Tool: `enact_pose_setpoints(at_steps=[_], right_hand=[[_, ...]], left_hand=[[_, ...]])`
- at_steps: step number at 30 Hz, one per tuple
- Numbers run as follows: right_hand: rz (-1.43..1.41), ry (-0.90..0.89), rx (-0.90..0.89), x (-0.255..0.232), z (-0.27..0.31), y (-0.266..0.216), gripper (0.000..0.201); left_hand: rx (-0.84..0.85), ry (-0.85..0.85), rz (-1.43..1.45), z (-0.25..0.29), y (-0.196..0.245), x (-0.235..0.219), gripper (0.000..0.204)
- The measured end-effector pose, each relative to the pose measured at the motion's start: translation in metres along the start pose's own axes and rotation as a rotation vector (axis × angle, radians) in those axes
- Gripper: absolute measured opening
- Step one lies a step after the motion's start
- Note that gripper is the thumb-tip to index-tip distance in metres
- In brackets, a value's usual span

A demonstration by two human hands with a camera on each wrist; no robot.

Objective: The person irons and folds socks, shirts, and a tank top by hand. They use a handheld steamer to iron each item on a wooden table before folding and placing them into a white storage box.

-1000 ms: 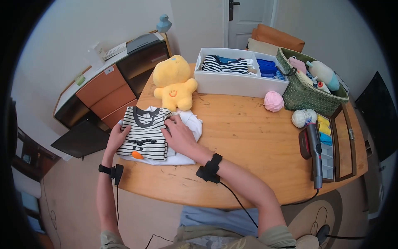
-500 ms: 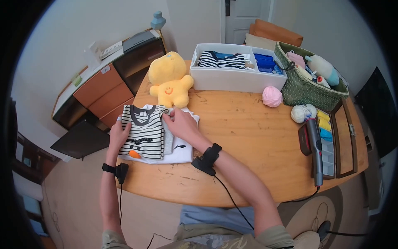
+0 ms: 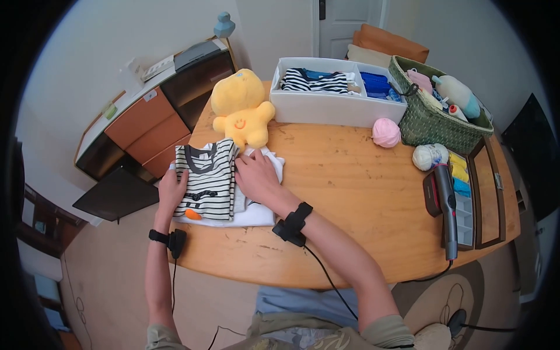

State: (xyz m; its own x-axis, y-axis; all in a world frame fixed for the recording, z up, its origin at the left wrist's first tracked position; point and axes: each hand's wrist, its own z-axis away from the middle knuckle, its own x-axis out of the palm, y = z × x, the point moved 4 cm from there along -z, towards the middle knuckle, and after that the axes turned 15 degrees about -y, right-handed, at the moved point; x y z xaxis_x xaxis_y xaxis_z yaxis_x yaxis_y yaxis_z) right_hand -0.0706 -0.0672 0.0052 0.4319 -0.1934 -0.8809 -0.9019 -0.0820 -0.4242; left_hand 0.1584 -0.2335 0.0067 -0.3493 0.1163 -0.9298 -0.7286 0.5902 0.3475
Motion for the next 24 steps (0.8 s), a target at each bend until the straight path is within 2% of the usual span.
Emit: enact_pose_setpoints(at_steps=[4,6,10,11,13,14,15,17,19,20,21,22,24], right_hand=[[0.043,-0.014,0.007,0.003,0.012,-0.001,0.044],[0.007,0.056,0.025,0.004,0.012,-0.003,0.047],[-0.199,0.017,0.042,-0.003,0.010,0.010,0.043],[-0.270,0.046,-0.022,-0.007,0.011,0.015,0.040],[-0.414,0.098,-0.148,-0.022,0.021,0.027,0.036],[-0.483,0.073,-0.099,-0.027,0.025,0.036,0.034],[-0.550,0.048,-0.051,-0.037,0.031,0.042,0.032],[-0.616,0.040,0.010,-0.052,0.044,0.061,0.029],[-0.850,-0.019,0.146,-0.061,0.060,0.084,0.028],[-0.967,-0.048,0.217,-0.064,0.069,0.095,0.028],[-1.002,-0.046,0.230,-0.066,0.076,0.109,0.029],[-1.037,-0.044,0.242,-0.064,0.083,0.124,0.029],[-1.124,-0.019,0.254,-0.066,0.095,0.143,0.029]], left_hand=[[-0.064,-0.079,-0.074,0.000,0.013,-0.004,0.055],[-0.029,-0.023,-0.117,0.002,0.020,-0.007,0.062],[0.101,0.124,-0.307,0.002,0.042,-0.020,0.077],[0.166,0.208,-0.279,0.003,0.052,-0.024,0.069],[0.305,0.267,-0.234,0.007,0.086,-0.035,0.064],[0.372,0.296,-0.209,0.008,0.103,-0.035,0.062],[0.440,0.318,-0.107,0.008,0.118,-0.032,0.051],[0.504,0.244,0.100,0.009,0.153,-0.025,0.040],[0.576,0.177,0.277,0.010,0.190,-0.012,0.033],[0.573,0.092,0.443,0.009,0.207,-0.004,0.031],[0.571,0.122,0.446,0.005,0.210,0.001,0.029],[0.569,0.003,0.605,-0.001,0.231,0.022,0.026],[0.565,-0.107,0.745,-0.008,0.253,0.048,0.021]])
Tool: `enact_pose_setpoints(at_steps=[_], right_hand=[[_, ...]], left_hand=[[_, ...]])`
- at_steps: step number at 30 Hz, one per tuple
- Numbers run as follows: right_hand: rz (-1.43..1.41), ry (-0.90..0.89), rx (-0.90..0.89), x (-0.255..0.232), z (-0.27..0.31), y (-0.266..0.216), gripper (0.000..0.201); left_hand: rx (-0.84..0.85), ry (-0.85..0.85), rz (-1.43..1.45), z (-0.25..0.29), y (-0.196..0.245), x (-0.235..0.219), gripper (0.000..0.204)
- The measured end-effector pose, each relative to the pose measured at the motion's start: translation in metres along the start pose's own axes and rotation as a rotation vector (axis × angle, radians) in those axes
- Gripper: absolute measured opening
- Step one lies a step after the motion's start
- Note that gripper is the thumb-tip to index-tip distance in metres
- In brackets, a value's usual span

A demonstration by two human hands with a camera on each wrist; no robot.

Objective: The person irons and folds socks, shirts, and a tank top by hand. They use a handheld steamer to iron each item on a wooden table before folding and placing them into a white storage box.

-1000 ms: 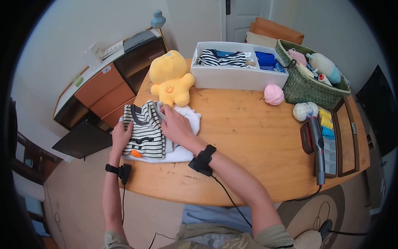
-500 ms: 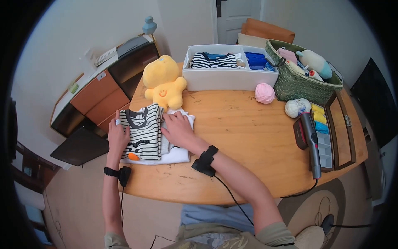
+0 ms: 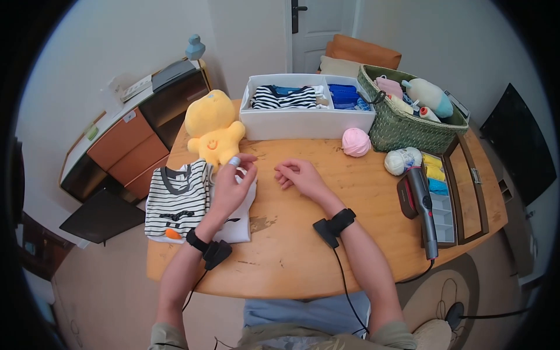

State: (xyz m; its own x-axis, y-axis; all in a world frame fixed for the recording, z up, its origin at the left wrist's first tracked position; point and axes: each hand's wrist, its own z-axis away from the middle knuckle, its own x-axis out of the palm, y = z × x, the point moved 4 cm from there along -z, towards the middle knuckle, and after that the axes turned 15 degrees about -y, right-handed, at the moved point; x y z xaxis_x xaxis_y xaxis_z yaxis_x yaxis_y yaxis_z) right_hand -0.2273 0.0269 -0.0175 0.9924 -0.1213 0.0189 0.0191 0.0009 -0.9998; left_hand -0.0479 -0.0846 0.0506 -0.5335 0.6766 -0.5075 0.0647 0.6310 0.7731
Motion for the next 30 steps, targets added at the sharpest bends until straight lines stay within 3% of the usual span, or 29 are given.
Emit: enact_pose_setpoints(at_steps=[6,11,14,18,21,24,25,30], right_hand=[[-0.087,0.069,-0.039,-0.012,0.008,-0.003,0.029],[-0.025,0.078,0.022,-0.007,0.004,-0.015,0.029],[0.204,0.160,-0.065,-0.029,-0.007,-0.051,0.028],[0.547,0.465,-0.179,-0.083,-0.037,-0.121,0.025],[0.980,0.581,-0.054,-0.136,-0.076,-0.131,0.032],[1.253,0.576,0.248,-0.148,-0.096,-0.137,0.039],[1.296,0.543,0.425,-0.150,-0.103,-0.135,0.042],[1.309,0.453,0.633,-0.147,-0.126,-0.126,0.051]], left_hand=[[-0.209,-0.116,0.202,-0.008,-0.038,0.055,0.017],[-0.177,-0.160,0.212,-0.001,-0.033,0.065,0.016],[-0.194,-0.172,0.187,0.000,-0.029,0.065,0.013],[-0.176,-0.177,0.086,0.000,-0.028,0.068,0.012],[-0.097,-0.143,-0.038,0.001,-0.025,0.070,0.013],[-0.108,-0.154,-0.061,0.002,-0.021,0.069,0.016],[-0.102,-0.154,-0.064,0.003,-0.023,0.071,0.016],[-0.072,-0.147,-0.065,0.003,-0.023,0.071,0.017]])
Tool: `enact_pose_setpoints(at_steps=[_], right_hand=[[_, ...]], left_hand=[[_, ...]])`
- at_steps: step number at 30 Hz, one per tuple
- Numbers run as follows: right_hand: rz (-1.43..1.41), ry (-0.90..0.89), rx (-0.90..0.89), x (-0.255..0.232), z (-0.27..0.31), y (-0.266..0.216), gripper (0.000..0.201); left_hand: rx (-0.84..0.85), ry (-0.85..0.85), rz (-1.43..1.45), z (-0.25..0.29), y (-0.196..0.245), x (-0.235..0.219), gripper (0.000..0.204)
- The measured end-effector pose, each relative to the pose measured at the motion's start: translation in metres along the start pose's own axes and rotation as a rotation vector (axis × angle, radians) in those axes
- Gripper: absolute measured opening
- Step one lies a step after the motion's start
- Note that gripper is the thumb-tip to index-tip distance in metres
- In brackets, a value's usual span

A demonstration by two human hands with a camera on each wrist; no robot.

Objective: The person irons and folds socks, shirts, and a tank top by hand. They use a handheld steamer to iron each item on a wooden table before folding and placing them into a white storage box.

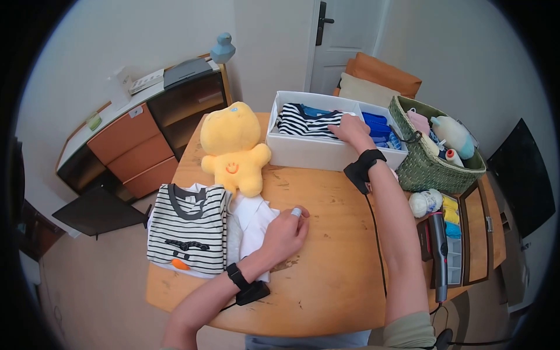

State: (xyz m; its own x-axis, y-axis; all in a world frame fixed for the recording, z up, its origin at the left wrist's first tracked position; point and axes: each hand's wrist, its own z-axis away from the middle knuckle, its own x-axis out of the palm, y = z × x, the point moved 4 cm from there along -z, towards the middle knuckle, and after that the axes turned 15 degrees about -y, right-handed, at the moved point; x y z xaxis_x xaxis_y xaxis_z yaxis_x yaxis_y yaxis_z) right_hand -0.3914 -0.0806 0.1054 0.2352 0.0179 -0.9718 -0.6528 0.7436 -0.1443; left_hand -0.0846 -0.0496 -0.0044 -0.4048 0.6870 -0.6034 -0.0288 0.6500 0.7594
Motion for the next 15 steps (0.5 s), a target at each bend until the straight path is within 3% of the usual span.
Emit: enact_pose_setpoints(at_steps=[7,15], right_hand=[[-0.205,0.000,-0.096,0.007,-0.029,0.011,0.053],[-0.378,0.229,-0.271,0.000,-0.014,-0.001,0.062]], left_hand=[[0.030,0.029,-0.027,0.000,0.001,0.000,0.016],[0.024,0.028,-0.035,0.000,0.001,0.000,0.015]])
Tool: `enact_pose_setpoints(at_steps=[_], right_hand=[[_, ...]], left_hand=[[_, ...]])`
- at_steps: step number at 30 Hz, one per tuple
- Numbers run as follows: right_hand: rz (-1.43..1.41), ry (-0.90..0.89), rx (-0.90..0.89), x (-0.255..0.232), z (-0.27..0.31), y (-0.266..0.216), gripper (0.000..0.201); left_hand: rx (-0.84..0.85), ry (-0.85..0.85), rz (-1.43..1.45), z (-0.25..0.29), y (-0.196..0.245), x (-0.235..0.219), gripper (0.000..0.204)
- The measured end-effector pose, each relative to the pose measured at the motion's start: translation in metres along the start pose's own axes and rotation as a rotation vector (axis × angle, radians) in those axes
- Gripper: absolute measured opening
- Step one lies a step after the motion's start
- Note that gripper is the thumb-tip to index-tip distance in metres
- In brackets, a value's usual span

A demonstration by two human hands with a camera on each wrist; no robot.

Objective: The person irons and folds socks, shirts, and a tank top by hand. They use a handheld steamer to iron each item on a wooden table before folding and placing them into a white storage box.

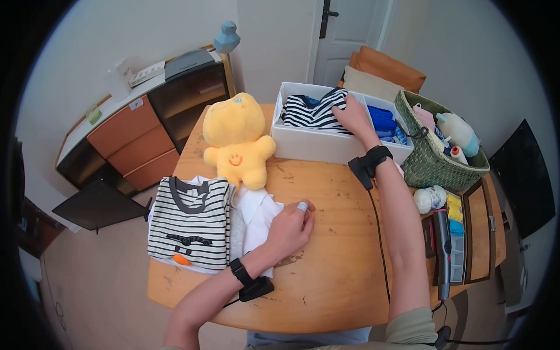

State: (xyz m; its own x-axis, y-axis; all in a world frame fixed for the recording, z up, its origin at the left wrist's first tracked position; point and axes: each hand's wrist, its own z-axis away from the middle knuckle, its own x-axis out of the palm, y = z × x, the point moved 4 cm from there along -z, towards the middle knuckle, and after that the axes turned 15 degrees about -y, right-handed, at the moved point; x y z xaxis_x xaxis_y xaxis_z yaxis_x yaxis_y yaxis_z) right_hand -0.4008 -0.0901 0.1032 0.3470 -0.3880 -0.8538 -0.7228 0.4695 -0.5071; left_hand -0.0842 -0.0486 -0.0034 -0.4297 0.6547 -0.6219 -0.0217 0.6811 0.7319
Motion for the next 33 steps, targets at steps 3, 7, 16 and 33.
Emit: enact_pose_setpoints(at_steps=[3,7,16,33], right_hand=[[0.003,0.073,-0.002,-0.001,0.001,0.003,0.060],[0.089,0.129,0.042,0.004,-0.003,0.016,0.052],[0.457,0.279,-0.111,0.008,0.010,-0.003,0.031],[0.402,0.186,0.074,-0.005,0.002,-0.026,0.031]], left_hand=[[0.014,0.003,-0.002,0.000,-0.001,0.001,0.015],[0.006,-0.007,-0.005,0.000,0.000,0.000,0.015],[0.007,-0.013,-0.006,0.000,-0.001,0.001,0.016],[0.002,-0.025,0.011,0.000,-0.004,0.004,0.017]])
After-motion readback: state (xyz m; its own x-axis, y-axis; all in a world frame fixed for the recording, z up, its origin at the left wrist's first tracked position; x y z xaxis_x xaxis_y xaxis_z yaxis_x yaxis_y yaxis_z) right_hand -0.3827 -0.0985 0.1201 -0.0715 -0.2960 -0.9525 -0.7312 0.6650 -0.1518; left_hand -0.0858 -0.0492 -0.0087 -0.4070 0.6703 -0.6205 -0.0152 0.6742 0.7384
